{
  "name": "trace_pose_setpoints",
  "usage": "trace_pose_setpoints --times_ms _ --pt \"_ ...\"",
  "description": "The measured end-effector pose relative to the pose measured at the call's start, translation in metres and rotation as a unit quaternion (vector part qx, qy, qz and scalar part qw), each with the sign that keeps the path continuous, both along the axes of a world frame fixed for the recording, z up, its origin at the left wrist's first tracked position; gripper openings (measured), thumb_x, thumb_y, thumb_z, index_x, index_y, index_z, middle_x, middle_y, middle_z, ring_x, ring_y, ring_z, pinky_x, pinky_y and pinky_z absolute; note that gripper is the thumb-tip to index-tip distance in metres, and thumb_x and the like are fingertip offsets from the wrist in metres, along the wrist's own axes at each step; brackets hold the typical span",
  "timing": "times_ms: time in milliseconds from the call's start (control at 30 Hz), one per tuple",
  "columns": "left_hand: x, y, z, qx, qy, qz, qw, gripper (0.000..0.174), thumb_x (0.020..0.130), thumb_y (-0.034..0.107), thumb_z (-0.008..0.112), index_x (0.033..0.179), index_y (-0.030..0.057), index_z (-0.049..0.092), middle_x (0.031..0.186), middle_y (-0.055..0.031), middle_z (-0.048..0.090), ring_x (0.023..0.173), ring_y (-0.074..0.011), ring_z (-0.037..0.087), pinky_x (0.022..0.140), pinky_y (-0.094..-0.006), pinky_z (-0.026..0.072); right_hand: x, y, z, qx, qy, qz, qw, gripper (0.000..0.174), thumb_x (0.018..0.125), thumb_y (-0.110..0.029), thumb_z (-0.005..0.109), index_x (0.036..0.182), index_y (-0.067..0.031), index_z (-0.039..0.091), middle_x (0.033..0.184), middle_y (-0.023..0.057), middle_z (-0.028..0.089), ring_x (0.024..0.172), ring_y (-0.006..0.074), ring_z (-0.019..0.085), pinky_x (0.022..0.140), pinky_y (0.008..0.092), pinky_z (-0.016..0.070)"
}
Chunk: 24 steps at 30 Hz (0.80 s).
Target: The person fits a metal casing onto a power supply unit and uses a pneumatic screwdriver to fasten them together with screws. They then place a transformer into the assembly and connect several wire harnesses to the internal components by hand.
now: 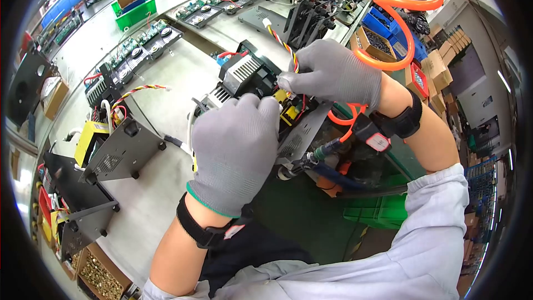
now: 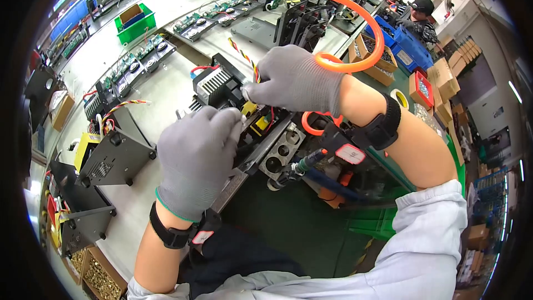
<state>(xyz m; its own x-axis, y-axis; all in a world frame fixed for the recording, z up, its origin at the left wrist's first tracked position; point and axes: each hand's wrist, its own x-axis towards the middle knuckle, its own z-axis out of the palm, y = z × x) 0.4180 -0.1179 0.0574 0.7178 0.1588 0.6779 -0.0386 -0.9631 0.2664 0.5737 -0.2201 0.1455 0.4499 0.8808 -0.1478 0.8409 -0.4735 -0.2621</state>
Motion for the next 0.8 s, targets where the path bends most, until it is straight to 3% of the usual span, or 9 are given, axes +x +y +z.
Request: trace_pose_setpoints --times_ms 33,133,167,333,533,633,700,733,800 --pt "0.005 0.0 0.004 -0.012 -0.002 0.024 1.0 0.005 0.079 0.014 0.069 0.084 0.0121 0.068 0.068 -0.0067 0.06 0.06 -0.0263 0.061 0.056 -0.0382 0.0474 0.001 -0.005 0.002 -0.023 0.063 -0.062 0.996 0.042 0.087 -0.038 0.064 0.086 0.0034 0.068 0.059 0.009 0.057 0.054 0.0159 0.057 0.055 0.0331 0.0462" --pt "0.023 0.001 0.002 -0.108 0.05 0.02 0.993 0.015 0.085 0.019 0.062 0.075 0.0085 0.064 0.07 -0.009 0.061 0.066 -0.0272 0.064 0.059 -0.0382 0.0496 0.012 -0.018 -0.018 0.069 0.094 -0.045 0.992 0.043 0.086 -0.039 0.065 0.088 0.0039 0.068 0.069 0.0092 0.062 0.065 0.0145 0.06 0.061 0.0315 0.0471" --pt "0.026 0.0 0.004 -0.131 0.083 0.026 0.988 0.017 0.085 0.022 0.064 0.077 0.0082 0.068 0.074 -0.0107 0.065 0.07 -0.029 0.065 0.063 -0.0378 0.0513 0.009 -0.02 -0.02 0.07 0.115 -0.064 0.989 0.042 0.087 -0.038 0.065 0.09 0.003 0.068 0.075 0.0106 0.064 0.072 0.0136 0.061 0.067 0.0303 0.0476" --pt "0.031 -0.002 0.006 -0.229 0.132 0.025 0.964 0.015 0.084 0.022 0.065 0.085 0.009 0.072 0.081 -0.0105 0.068 0.073 -0.0284 0.067 0.065 -0.0356 0.0522 0.007 -0.027 -0.036 0.129 0.124 -0.083 0.98 0.036 0.089 -0.034 0.064 0.091 0.002 0.068 0.076 0.009 0.065 0.073 0.0135 0.06 0.069 0.0311 0.048" --pt "0.032 -0.008 0.0 -0.195 0.073 0.033 0.977 0.012 0.084 0.019 0.066 0.084 0.0082 0.071 0.081 -0.0102 0.069 0.072 -0.0265 0.067 0.066 -0.0353 0.0521 0.004 -0.03 -0.044 0.219 0.152 -0.092 0.959 0.028 0.09 -0.027 0.062 0.093 0.0007 0.065 0.076 0.0104 0.066 0.074 0.0171 0.063 0.07 0.0333 0.0486" --pt "0.032 -0.006 -0.001 -0.263 0.069 0.022 0.962 0.009 0.083 0.015 0.068 0.085 0.0074 0.071 0.081 -0.01 0.069 0.071 -0.0247 0.067 0.066 -0.0329 0.0522 0.002 -0.029 -0.043 0.226 0.167 -0.113 0.953 0.025 0.086 -0.025 0.061 0.087 -0.0006 0.067 0.07 0.0116 0.067 0.068 0.0231 0.067 0.067 0.0367 0.0508" --pt "0.03 -0.003 -0.008 -0.301 0.046 -0.008 0.952 0.007 0.082 0.011 0.069 0.087 0.006 0.071 0.082 -0.0089 0.069 0.07 -0.0219 0.067 0.066 -0.0299 0.052 0.003 -0.029 -0.046 0.251 0.155 -0.091 0.951 0.023 0.086 -0.024 0.062 0.083 -0.0019 0.067 0.067 0.0114 0.066 0.064 0.0229 0.065 0.065 0.0364 0.0505" --pt "0.029 -0.002 -0.008 -0.266 0.013 -0.008 0.964 0.01 0.082 0.01 0.071 0.09 0.0053 0.071 0.082 -0.0084 0.068 0.07 -0.0206 0.066 0.065 -0.0291 0.0518 0.003 -0.03 -0.047 0.251 0.167 -0.091 0.949 0.023 0.086 -0.024 0.062 0.081 -0.0023 0.067 0.066 0.0122 0.065 0.063 0.0234 0.065 0.064 0.0366 0.0504" --pt "0.028 0.002 -0.022 -0.334 -0.013 -0.029 0.942 0.013 0.081 0.01 0.073 0.093 0.0048 0.07 0.082 -0.0086 0.068 0.07 -0.0199 0.066 0.065 -0.0291 0.0515 0.005 -0.031 -0.05 0.258 0.201 -0.076 0.942 0.024 0.086 -0.025 0.063 0.08 -0.0019 0.067 0.065 0.0124 0.065 0.061 0.0233 0.064 0.063 0.0367 0.0497"
